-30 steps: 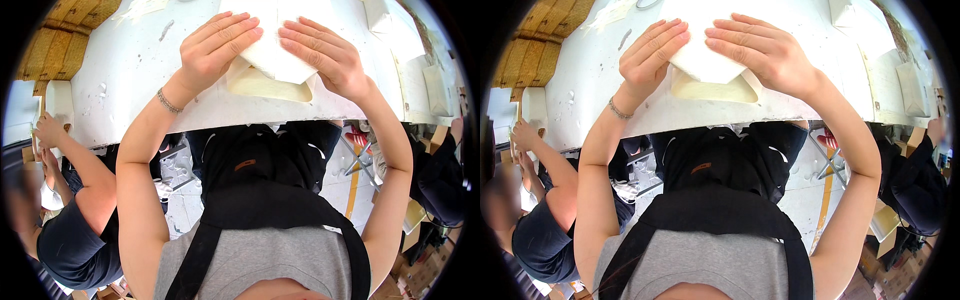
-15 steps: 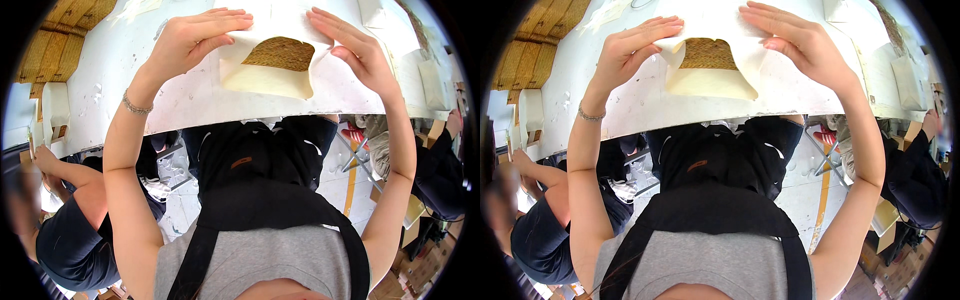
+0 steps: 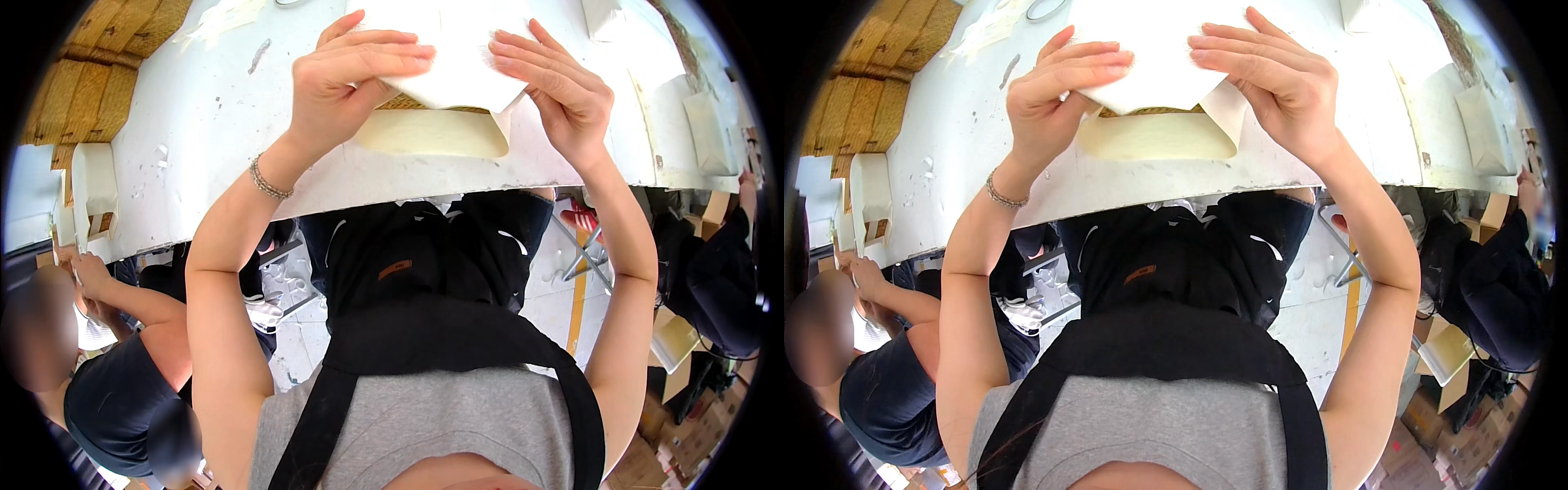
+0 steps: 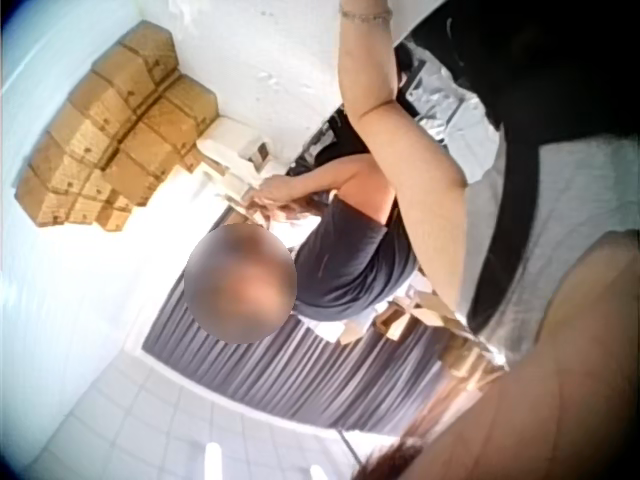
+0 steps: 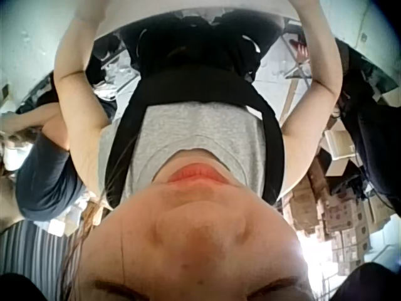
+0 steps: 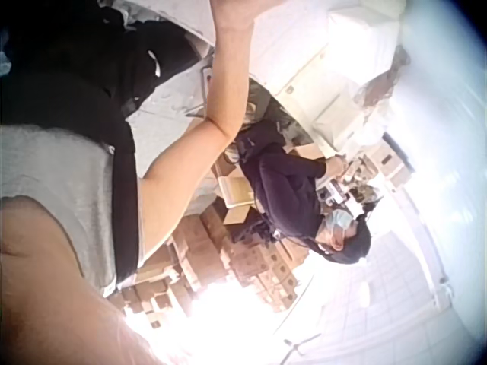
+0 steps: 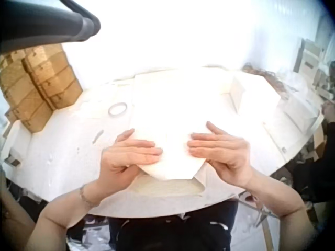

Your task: The person wraps woven baskets in white paper on a table. They fold the paper around each basket, smooth the edges, and secure the package with clear tape. The process is repeated for multiple baskets, with the person handling each item individually.

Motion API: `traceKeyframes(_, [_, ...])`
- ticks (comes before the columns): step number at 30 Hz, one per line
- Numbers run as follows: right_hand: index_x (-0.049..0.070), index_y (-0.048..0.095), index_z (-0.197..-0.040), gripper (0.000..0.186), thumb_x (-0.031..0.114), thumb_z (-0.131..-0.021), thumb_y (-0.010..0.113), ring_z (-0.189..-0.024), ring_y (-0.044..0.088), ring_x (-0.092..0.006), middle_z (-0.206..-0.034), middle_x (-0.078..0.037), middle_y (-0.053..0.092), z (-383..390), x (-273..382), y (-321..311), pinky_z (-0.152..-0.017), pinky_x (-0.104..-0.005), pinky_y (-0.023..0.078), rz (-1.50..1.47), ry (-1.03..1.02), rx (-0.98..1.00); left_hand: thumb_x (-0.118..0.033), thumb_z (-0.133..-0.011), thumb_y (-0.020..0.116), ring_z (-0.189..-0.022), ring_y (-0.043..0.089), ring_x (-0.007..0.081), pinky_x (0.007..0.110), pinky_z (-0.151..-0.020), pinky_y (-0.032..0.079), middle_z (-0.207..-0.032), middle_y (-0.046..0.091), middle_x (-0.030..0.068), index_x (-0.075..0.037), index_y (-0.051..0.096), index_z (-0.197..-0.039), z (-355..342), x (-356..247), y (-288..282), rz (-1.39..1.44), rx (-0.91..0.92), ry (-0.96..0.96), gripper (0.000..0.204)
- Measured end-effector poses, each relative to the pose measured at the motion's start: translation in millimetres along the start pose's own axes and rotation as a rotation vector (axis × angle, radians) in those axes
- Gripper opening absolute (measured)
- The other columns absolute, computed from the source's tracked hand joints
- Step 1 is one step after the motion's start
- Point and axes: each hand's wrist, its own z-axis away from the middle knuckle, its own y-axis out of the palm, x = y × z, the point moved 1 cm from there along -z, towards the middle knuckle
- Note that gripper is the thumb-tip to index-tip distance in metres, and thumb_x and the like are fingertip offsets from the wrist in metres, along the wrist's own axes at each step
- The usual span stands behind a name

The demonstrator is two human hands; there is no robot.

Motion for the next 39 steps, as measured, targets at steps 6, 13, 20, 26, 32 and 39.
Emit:
traceKeyframes(6, [0.009, 0.071, -0.118, 0.032, 0.016, -0.087, 0.069, -0.127, 0.056, -0.0326, -0.120, -0.011, 0.070, -2.0, 2.8, -0.6, -0.113, -0.0540, 0.034, 0.015, -0.074, 0.148, -0.003, -0.086, 0.069, -0.116, 0.063, 0.0180, 0.037, -0.109, 0.031, -0.106, 0.076, 0.0010, -0.015, 0.078, -0.096, 1.7, 3.2, -1.9, 0.088, 0.163, -0.027, 0.018])
traceKeyframes(13, [0.015, 0.077, -0.107, 0.030, 0.028, -0.081, 0.078, -0.123, 0.060, -0.0319, -0.113, -0.009, 0.073, -5.2, 7.0, -11.9, -0.115, -0.0584, 0.025, -0.214, 0.245, 0.174, -0.013, -0.088, 0.073, -0.124, 0.057, 0.0225, 0.042, -0.108, 0.042, -0.141, 0.056, 0.0094, -0.007, 0.061, -0.131, -0.6, 28.9, -24.5, 0.348, 0.324, -0.094, 0.045])
traceKeyframes(20, [0.008, 0.073, -0.112, 0.032, 0.002, -0.081, 0.073, -0.115, 0.065, -0.0296, -0.113, -0.010, 0.072, -6.6, 1.9, -8.4, -0.105, -0.0439, 0.047, 0.039, 0.203, 0.129, -0.014, -0.071, 0.085, -0.126, 0.056, 0.0330, 0.051, -0.108, 0.039, -0.128, 0.065, 0.0128, -0.008, 0.068, -0.120, 8.5, 13.8, -2.1, -0.102, 0.118, -0.135, 0.052])
traceKeyframes(26, [0.003, 0.066, -0.122, 0.044, 0.007, -0.080, 0.077, -0.118, 0.063, -0.0317, -0.123, -0.015, 0.068, 1.1, -8.2, -11.7, -0.103, -0.0428, 0.048, -0.019, 0.226, 0.094, -0.007, -0.083, 0.074, -0.116, 0.060, 0.0237, 0.042, -0.103, 0.048, -0.141, 0.045, 0.0100, -0.003, 0.045, -0.135, 26.1, 8.4, 0.1, -0.036, -0.261, -0.213, 0.060])
traceKeyframes(32, [0.001, 0.060, -0.132, 0.057, 0.022, -0.082, 0.076, -0.139, 0.042, -0.0388, -0.142, -0.019, 0.053, 9.0, -35.6, -12.5, -0.115, -0.0464, 0.031, -0.191, 0.253, 0.120, -0.014, -0.078, 0.079, -0.086, 0.065, 0.0236, 0.032, -0.071, 0.055, -0.100, 0.065, 0.0101, -0.004, 0.065, -0.101, 65.7, -18.1, -13.4, -0.156, 0.286, -0.281, 0.028])
traceKeyframes(39, [0.003, 0.064, -0.127, 0.052, 0.016, -0.079, 0.075, -0.136, 0.043, -0.0416, -0.138, -0.019, 0.057, 5.0, -40.0, 0.6, -0.114, -0.0504, 0.033, -0.121, 0.145, 0.134, -0.019, -0.071, 0.083, -0.096, 0.064, 0.0294, 0.036, -0.081, 0.054, -0.112, 0.064, 0.0119, 0.000, 0.064, -0.110, 47.0, -35.5, 12.0, -0.197, 0.335, -0.151, 0.047])
